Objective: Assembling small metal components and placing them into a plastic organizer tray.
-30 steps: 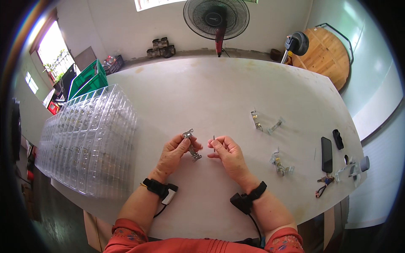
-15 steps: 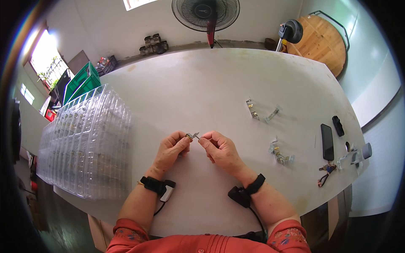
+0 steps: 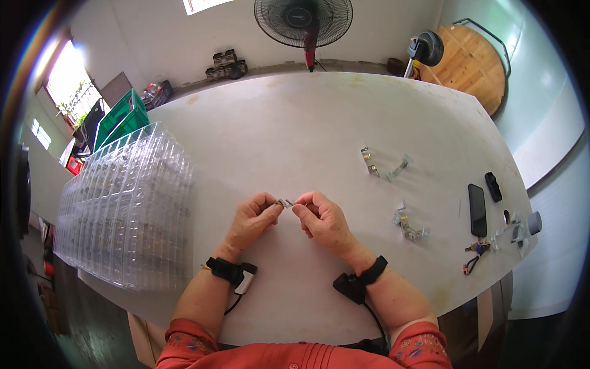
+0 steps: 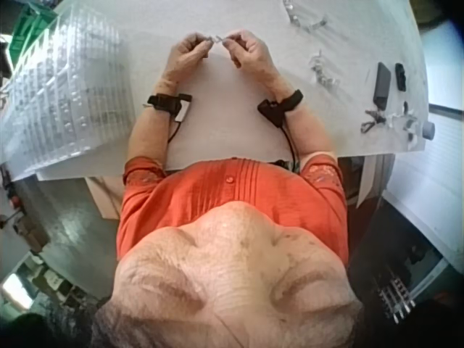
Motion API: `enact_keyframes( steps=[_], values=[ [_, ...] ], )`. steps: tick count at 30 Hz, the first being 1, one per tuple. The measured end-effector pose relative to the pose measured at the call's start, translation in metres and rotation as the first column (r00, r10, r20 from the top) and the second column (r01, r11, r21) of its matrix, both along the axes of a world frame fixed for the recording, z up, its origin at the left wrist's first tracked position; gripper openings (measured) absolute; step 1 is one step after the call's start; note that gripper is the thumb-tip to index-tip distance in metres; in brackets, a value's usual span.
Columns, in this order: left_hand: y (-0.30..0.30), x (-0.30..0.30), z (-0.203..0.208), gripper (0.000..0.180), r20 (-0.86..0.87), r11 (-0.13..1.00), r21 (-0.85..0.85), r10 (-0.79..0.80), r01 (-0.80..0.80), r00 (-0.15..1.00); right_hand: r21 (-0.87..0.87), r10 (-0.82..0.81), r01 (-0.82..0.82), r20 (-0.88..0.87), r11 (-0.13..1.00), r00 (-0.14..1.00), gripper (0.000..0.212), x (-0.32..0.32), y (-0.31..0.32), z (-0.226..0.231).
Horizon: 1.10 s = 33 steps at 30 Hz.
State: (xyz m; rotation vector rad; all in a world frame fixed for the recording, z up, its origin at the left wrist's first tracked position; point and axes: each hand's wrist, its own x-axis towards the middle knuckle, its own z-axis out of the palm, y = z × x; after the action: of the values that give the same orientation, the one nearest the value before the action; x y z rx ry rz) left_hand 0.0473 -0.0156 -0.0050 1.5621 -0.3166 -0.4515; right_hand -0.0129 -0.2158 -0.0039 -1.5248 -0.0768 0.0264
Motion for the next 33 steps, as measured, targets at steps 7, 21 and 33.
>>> enact_keyframes(
  steps=[7,21,33],
  values=[
    [0.001,0.003,-0.023,0.016,0.144,0.999,-0.016,-0.024,0.027,0.989,-0.037,0.013,-0.014,-0.041,0.999,0.999,0.018,0.001,0.006,0.000],
    [0.003,-0.001,-0.019,0.022,0.351,0.993,0.074,-0.114,0.093,0.929,-0.129,-0.110,0.121,0.090,0.984,0.990,0.006,0.000,0.008,-0.010],
    [0.009,0.007,-0.013,0.021,-0.199,0.962,-0.271,-0.021,-0.034,0.980,-0.044,-0.175,0.174,-0.034,0.984,0.984,0.011,0.002,0.007,-0.005]
  ],
)
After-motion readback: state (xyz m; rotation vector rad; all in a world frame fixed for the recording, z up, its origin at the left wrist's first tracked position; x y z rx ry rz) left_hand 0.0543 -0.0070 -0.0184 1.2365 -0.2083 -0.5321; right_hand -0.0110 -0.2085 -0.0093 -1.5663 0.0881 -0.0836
